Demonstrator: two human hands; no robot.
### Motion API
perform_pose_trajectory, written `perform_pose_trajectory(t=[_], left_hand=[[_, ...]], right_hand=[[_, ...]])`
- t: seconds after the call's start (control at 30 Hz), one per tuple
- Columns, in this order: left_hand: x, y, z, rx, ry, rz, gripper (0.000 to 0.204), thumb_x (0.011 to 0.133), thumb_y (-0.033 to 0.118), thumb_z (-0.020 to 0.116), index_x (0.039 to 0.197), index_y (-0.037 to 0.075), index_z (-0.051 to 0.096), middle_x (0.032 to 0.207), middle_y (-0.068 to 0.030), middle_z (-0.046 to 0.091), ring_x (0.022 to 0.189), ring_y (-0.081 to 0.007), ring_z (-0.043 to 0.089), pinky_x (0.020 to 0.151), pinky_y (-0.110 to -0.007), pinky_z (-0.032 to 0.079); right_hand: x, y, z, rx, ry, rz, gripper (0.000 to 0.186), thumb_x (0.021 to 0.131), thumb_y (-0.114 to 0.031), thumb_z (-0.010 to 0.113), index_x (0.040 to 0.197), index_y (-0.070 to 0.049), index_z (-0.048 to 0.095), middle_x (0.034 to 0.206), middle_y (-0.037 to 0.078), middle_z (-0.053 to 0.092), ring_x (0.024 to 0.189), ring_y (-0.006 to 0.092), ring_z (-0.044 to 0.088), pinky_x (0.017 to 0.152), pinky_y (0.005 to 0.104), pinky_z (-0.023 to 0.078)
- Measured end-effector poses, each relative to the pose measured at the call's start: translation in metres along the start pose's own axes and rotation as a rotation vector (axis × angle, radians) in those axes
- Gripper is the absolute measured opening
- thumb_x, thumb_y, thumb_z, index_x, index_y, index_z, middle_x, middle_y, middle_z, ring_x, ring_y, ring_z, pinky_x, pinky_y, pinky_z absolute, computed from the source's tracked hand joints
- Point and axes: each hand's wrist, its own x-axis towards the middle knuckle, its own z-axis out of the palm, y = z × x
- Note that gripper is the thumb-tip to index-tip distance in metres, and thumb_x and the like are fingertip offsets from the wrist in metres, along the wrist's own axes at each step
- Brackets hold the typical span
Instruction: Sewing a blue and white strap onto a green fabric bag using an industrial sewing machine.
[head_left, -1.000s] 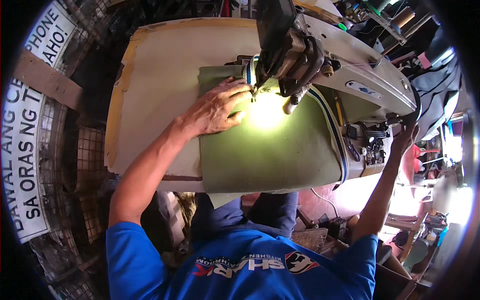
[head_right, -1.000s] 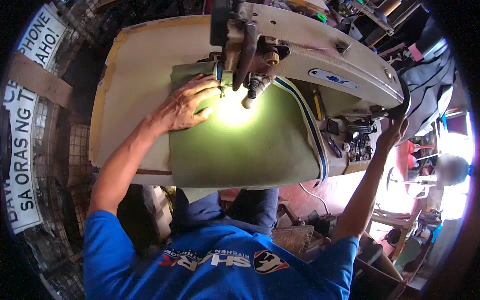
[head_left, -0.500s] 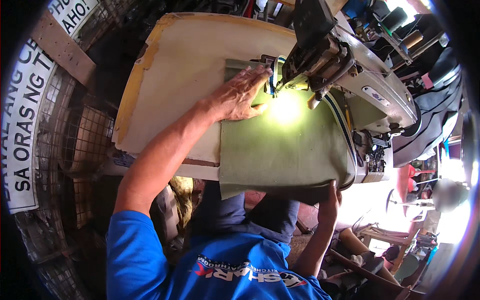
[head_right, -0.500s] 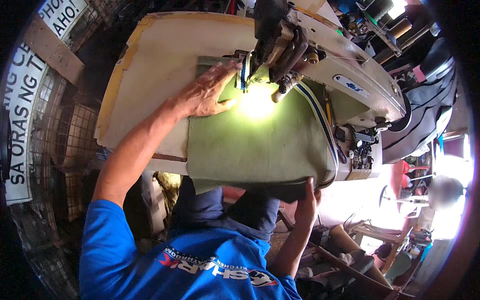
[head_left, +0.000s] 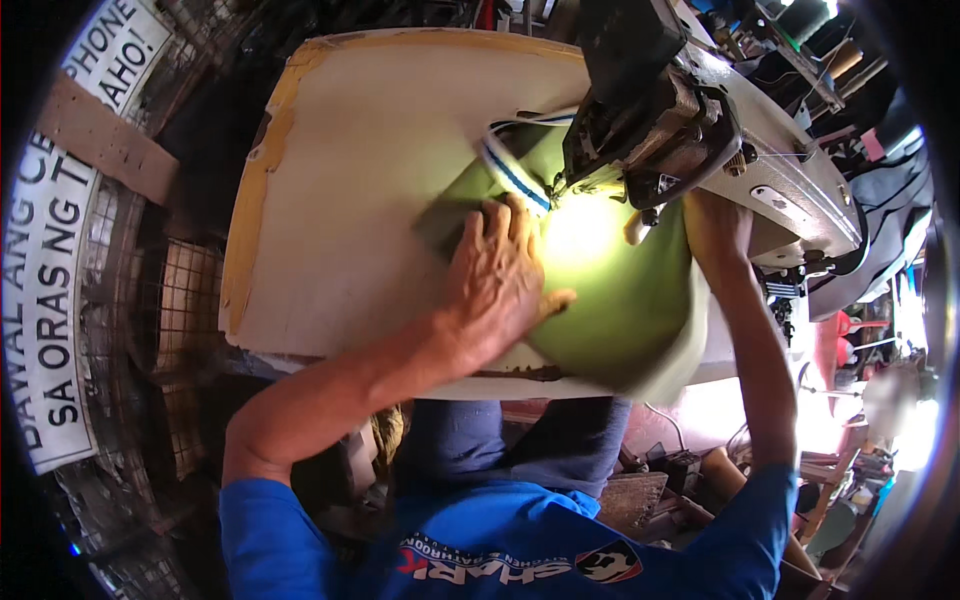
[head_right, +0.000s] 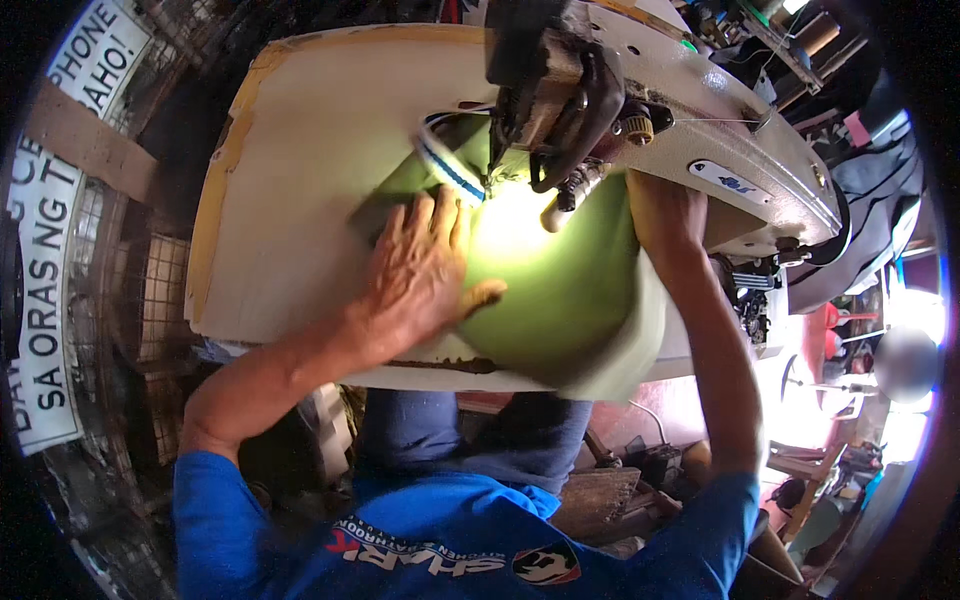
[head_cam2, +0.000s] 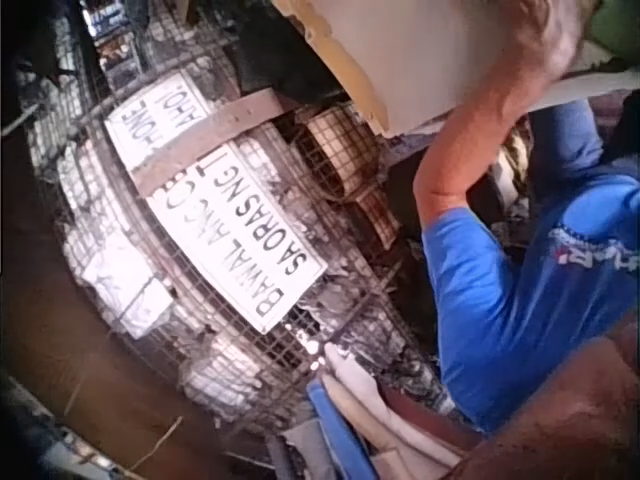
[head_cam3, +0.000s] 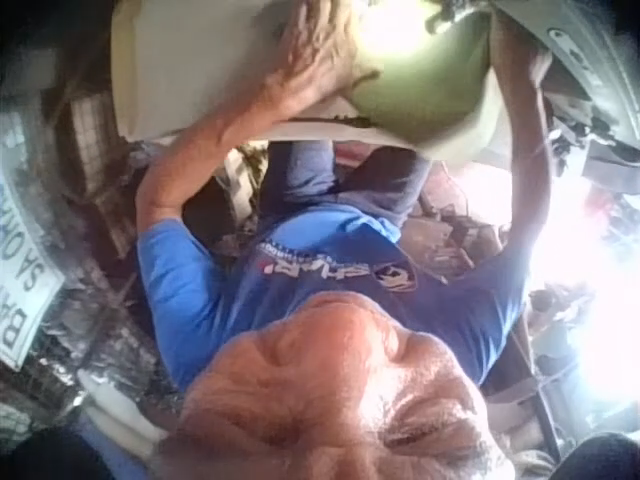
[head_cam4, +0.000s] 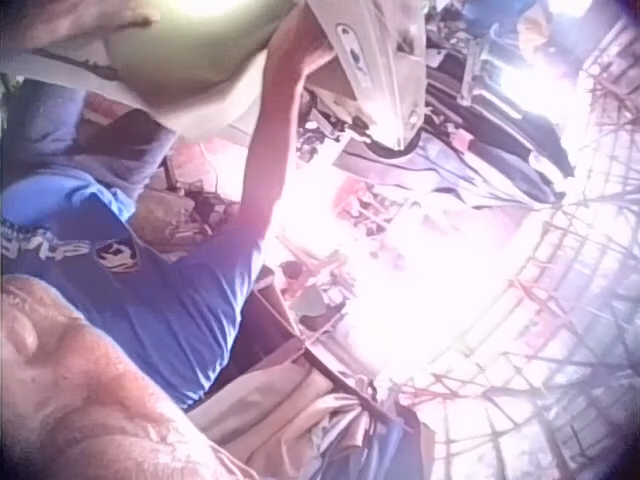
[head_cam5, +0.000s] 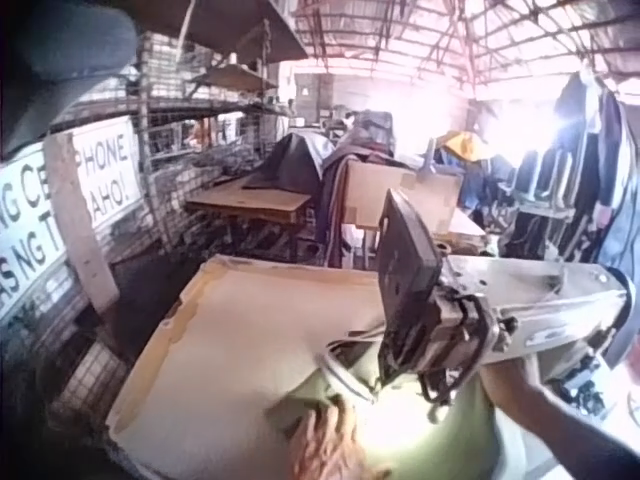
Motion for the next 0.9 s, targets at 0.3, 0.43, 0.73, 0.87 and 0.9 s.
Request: perform_pose_trajectory(t=[0.3, 0.43, 0.73, 0.87, 0.9], left_hand=[[0.037, -0.044, -0.014, 0.042, 0.204, 0.253, 0.045, 0.08, 0.027, 0.075, 0.116, 0.002, 0.062, 0.119, -0.0132, 0.057, 0.116, -0.0294, 0.053, 0.101, -0.045, 0.042], [0.043, -0.059, -0.003, -0.172, 0.183, 0.321, 0.045, 0.077, 0.021, 0.078, 0.115, 0.004, 0.062, 0.12, -0.0096, 0.058, 0.119, -0.0284, 0.052, 0.104, -0.044, 0.041], [0.038, -0.058, 0.0, -0.236, 0.165, 0.404, 0.04, 0.079, 0.016, 0.076, 0.114, 0.003, 0.062, 0.113, -0.011, 0.062, 0.112, -0.0292, 0.056, 0.1, -0.043, 0.043], [0.039, -0.062, 0.001, -0.343, 0.196, 0.314, 0.048, 0.081, 0.017, 0.076, 0.123, 0.003, 0.058, 0.108, -0.0122, 0.064, 0.105, -0.0298, 0.059, 0.099, -0.044, 0.044], [0.039, -0.062, 0.001, -0.362, 0.195, 0.293, 0.052, 0.081, 0.016, 0.076, 0.127, 0.004, 0.056, 0.107, -0.013, 0.064, 0.106, -0.0303, 0.059, 0.098, -0.044, 0.044]], right_hand=[[0.052, 0.041, 0.066, 0.375, -0.014, -0.11, 0.037, 0.089, -0.016, 0.058, 0.125, -0.007, 0.057, 0.12, 0.021, 0.061, 0.109, 0.0398, 0.058, 0.091, 0.0481, 0.047], [0.028, 0.021, 0.029, 0.502, 0.134, -0.103, 0.034, 0.089, -0.017, 0.06, 0.12, -0.004, 0.059, 0.119, 0.022, 0.06, 0.112, 0.0403, 0.056, 0.095, 0.0497, 0.044], [-0.04, -0.069, -0.001, 0.675, 0.079, -0.525, 0.039, 0.081, -0.002, 0.064, 0.12, -0.008, 0.065, 0.103, 0.013, 0.065, 0.098, 0.0318, 0.062, 0.085, 0.0418, 0.052], [-0.021, -0.076, 0.008, 0.784, 0.208, -0.586, 0.042, 0.078, -0.002, 0.068, 0.119, -0.006, 0.065, 0.105, 0.014, 0.065, 0.097, 0.0328, 0.063, 0.086, 0.0434, 0.051], [-0.02, -0.076, 0.01, 0.794, 0.225, -0.589, 0.043, 0.076, -0.002, 0.069, 0.118, -0.006, 0.066, 0.105, 0.014, 0.064, 0.098, 0.033, 0.063, 0.086, 0.044, 0.051]])
